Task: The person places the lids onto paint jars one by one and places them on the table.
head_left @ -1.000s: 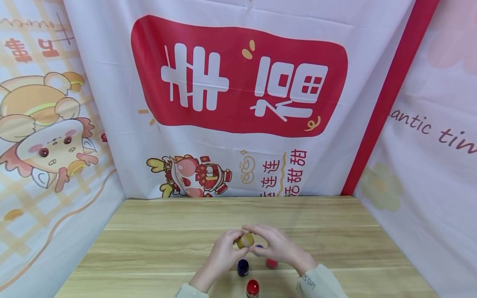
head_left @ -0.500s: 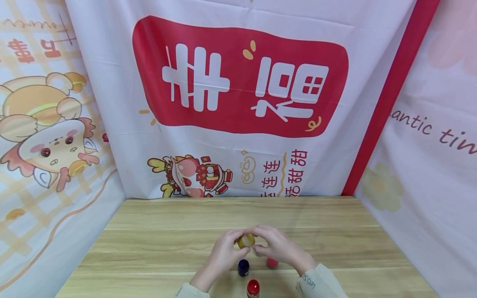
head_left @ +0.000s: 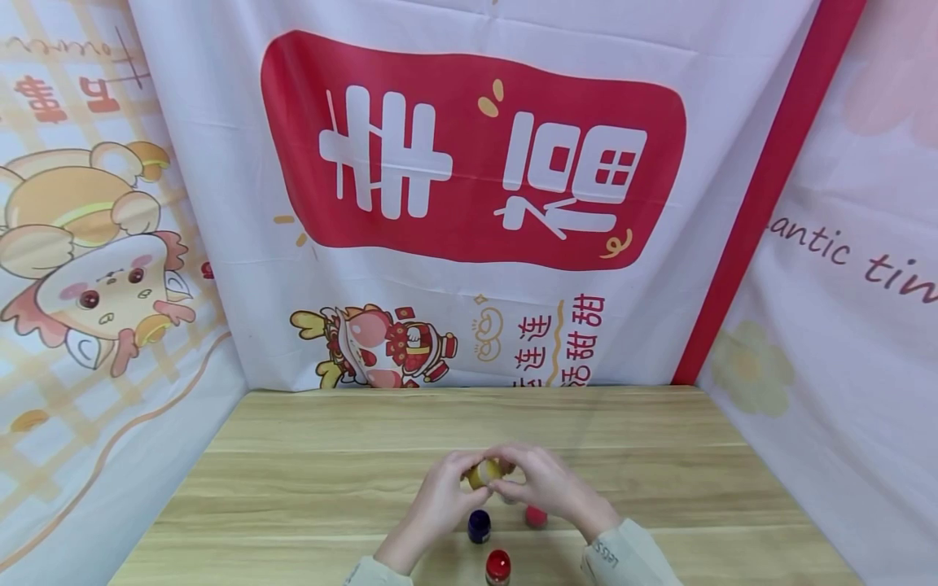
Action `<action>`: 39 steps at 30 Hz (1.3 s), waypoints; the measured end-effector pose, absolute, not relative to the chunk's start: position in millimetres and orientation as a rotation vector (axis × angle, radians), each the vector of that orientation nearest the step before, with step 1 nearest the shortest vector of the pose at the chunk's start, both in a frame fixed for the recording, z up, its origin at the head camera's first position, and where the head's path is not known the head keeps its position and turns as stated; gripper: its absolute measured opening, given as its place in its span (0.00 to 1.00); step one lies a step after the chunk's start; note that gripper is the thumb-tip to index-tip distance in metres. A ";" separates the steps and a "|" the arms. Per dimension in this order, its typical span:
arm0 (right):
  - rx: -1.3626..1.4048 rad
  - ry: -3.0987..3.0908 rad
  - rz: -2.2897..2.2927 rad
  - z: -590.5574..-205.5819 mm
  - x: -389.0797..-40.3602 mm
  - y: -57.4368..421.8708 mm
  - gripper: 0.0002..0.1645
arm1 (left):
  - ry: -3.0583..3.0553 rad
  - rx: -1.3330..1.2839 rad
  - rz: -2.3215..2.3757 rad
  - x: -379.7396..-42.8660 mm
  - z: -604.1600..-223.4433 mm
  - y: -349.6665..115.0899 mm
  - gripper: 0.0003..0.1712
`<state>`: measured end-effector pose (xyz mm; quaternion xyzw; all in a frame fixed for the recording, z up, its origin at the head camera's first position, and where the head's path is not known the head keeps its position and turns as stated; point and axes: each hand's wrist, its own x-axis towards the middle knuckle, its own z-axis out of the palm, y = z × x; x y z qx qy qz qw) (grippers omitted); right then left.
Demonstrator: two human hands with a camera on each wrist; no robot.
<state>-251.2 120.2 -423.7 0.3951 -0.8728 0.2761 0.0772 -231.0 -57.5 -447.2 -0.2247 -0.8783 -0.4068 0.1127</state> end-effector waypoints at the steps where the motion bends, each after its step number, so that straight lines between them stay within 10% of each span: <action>1: 1.173 -2.626 0.831 -423.6 -250.8 120.4 0.24 | -2.578 -0.663 -1.191 -231.0 -447.1 -57.6 0.24; 39: 1.047 -2.665 0.838 -424.8 -249.9 116.5 0.19 | -2.553 -0.672 -1.196 -231.0 -448.2 -56.0 0.21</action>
